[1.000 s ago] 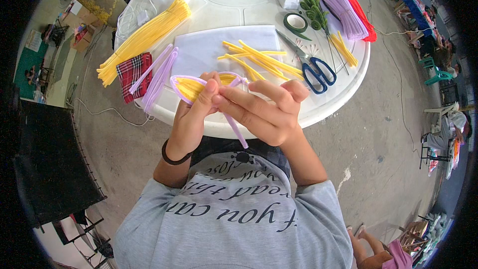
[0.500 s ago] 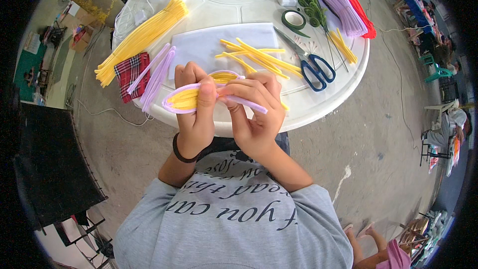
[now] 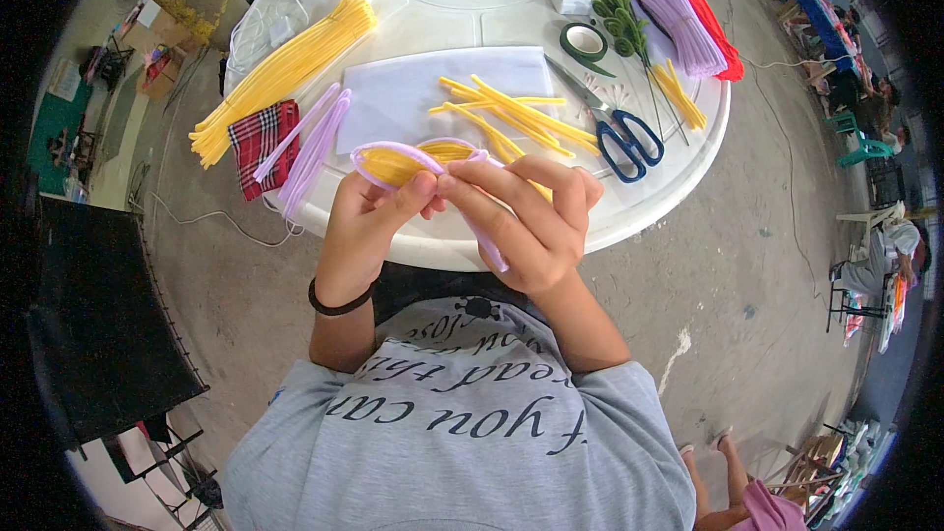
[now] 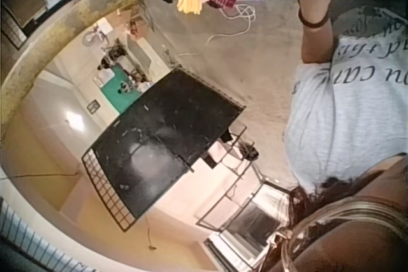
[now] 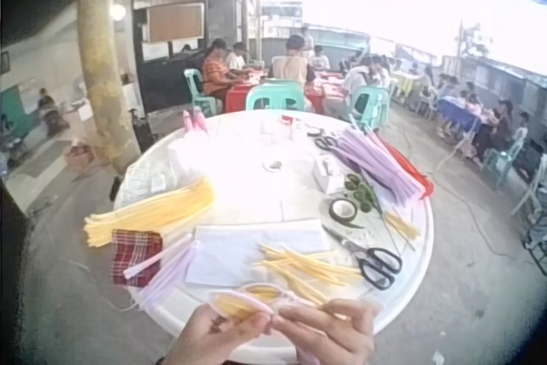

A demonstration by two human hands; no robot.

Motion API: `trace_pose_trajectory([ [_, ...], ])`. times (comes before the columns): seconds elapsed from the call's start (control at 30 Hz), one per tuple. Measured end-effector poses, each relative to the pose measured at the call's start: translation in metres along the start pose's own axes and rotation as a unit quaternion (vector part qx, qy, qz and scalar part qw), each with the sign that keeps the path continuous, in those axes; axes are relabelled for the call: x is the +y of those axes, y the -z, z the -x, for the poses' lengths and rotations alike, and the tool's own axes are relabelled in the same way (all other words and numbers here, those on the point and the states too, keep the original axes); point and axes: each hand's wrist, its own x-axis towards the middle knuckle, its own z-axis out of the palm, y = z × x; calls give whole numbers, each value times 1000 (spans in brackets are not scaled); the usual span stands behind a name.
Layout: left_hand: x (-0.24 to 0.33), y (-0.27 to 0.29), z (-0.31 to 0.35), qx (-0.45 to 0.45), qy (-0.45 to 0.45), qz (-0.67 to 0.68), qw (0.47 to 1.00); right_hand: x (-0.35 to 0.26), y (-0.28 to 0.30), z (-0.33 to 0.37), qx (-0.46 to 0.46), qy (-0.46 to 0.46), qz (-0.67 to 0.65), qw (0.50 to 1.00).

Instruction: The person assembles a craft object by hand, grouping together multiple yellow and pink flexible sticks and twisting them at the base to create a looped form.

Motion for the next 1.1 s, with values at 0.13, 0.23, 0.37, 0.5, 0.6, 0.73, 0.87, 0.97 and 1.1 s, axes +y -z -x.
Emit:
trace_pose_trajectory([
  [0.13, -2, -3, -4, 12, -33, 10, 999, 2, -4, 0, -4, -43, -40, 998],
  [0.23, -7, -5, -8, 22, -72, 16, 997, 0, -10, 2, 15, -98, -114, 989],
  [0.37, -14, -9, -10, 56, -121, -13, 991, -4, -19, 9, 37, -194, -198, 960],
  [0.5, -13, -10, -11, 80, -151, -97, 980, -6, -22, 9, 23, -350, -364, 863],
  [0.6, -18, -5, -12, 90, -157, -110, 977, -8, -17, 6, -9, -409, -406, 817],
  [0.73, -12, -5, -11, 89, -166, -154, 970, -4, -13, 5, -35, -395, -385, 833],
  [0.87, -19, -3, -13, 87, -184, -125, 971, -2, -16, 5, -35, -344, -342, 874],
  [0.97, -19, -2, -14, 82, -182, -124, 972, 4, -18, 6, -31, -278, -282, 918],
  [1.1, -13, -5, -8, 73, -106, -31, 991, 7, -13, 0, -28, -168, -184, 968],
])
